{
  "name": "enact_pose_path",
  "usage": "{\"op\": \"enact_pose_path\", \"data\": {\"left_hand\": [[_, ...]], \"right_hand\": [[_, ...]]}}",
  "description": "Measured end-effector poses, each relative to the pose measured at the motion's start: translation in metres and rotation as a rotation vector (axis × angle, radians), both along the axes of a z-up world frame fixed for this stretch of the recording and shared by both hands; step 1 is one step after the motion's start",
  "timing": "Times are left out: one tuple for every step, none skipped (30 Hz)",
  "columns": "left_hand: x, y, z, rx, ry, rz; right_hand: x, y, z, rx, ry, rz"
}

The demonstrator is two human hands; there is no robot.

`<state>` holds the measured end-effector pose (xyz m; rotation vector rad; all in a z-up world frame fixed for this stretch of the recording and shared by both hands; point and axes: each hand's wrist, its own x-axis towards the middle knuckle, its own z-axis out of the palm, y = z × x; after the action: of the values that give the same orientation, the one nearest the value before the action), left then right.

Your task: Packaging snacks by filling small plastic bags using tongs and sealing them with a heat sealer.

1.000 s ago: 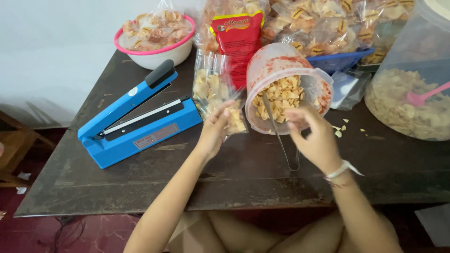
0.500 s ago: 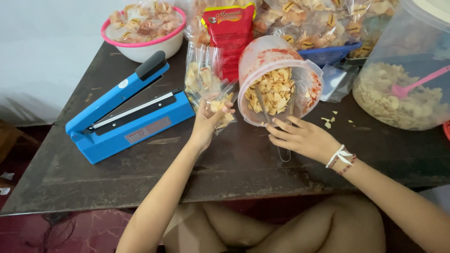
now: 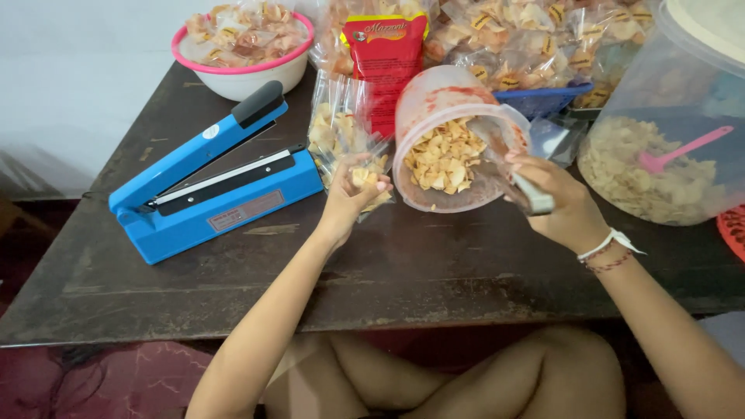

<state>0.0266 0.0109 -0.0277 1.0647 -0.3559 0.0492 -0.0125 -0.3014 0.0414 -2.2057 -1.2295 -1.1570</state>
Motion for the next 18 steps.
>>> {"op": "enact_pose_path", "data": {"left_hand": [[0.000, -0.001, -0.001, -0.009, -0.013, -0.001], [-0.001, -0.001, -0.002, -0.015, -0.024, -0.001], [-0.007, -0.001, 0.007, -0.016, -0.023, -0.003], [-0.013, 0.000, 0.016, 0.075, -0.015, 0.009], [-0.020, 0.001, 0.024, 0.165, -0.008, 0.021], [-0.017, 0.003, 0.022, 0.166, -0.007, 0.020], [-0.015, 0.004, 0.020, 0.068, 0.015, -0.047], [-0.012, 0.006, 0.018, -0.030, 0.036, -0.113], [-0.012, 0.006, 0.019, -0.029, 0.036, -0.113], [-0.011, 0.007, 0.020, -0.043, 0.036, -0.116], [-0.011, 0.008, 0.020, -0.056, 0.035, -0.119], [-0.010, 0.008, 0.018, -0.057, 0.034, -0.116], [-0.009, 0.009, 0.016, -0.040, 0.008, -0.107], [-0.008, 0.008, 0.014, -0.024, -0.019, -0.102], [-0.006, 0.007, 0.011, -0.025, -0.019, -0.102], [-0.004, 0.004, 0.007, -0.039, -0.017, -0.107], [-0.002, 0.001, 0.003, -0.054, -0.015, -0.113], [-0.002, 0.000, 0.003, -0.054, -0.016, -0.115]], "right_hand": [[-0.004, -0.001, 0.001, 0.122, 0.068, 0.016], [-0.008, -0.001, 0.001, 0.247, 0.137, 0.034], [-0.013, -0.007, 0.001, 0.247, 0.138, 0.032], [-0.017, -0.013, -0.001, 0.215, 0.210, -0.035], [-0.022, -0.019, -0.002, 0.182, 0.282, -0.101], [-0.023, -0.019, -0.004, 0.182, 0.283, -0.102], [-0.024, -0.018, -0.006, 0.183, 0.263, -0.111], [-0.024, -0.018, -0.008, 0.183, 0.242, -0.118], [-0.026, -0.018, -0.007, 0.184, 0.243, -0.118], [-0.027, -0.017, -0.006, 0.131, 0.278, -0.114], [-0.029, -0.016, -0.005, 0.079, 0.313, -0.110], [-0.027, -0.017, -0.006, 0.078, 0.312, -0.107], [-0.025, -0.017, -0.006, 0.025, 0.312, -0.120], [-0.024, -0.019, -0.006, -0.028, 0.312, -0.137], [-0.024, -0.011, -0.008, -0.028, 0.311, -0.138], [-0.025, -0.005, -0.009, 0.034, 0.253, -0.143], [-0.025, 0.002, -0.010, 0.096, 0.196, -0.148], [-0.024, 0.002, -0.011, 0.096, 0.195, -0.151]]}}
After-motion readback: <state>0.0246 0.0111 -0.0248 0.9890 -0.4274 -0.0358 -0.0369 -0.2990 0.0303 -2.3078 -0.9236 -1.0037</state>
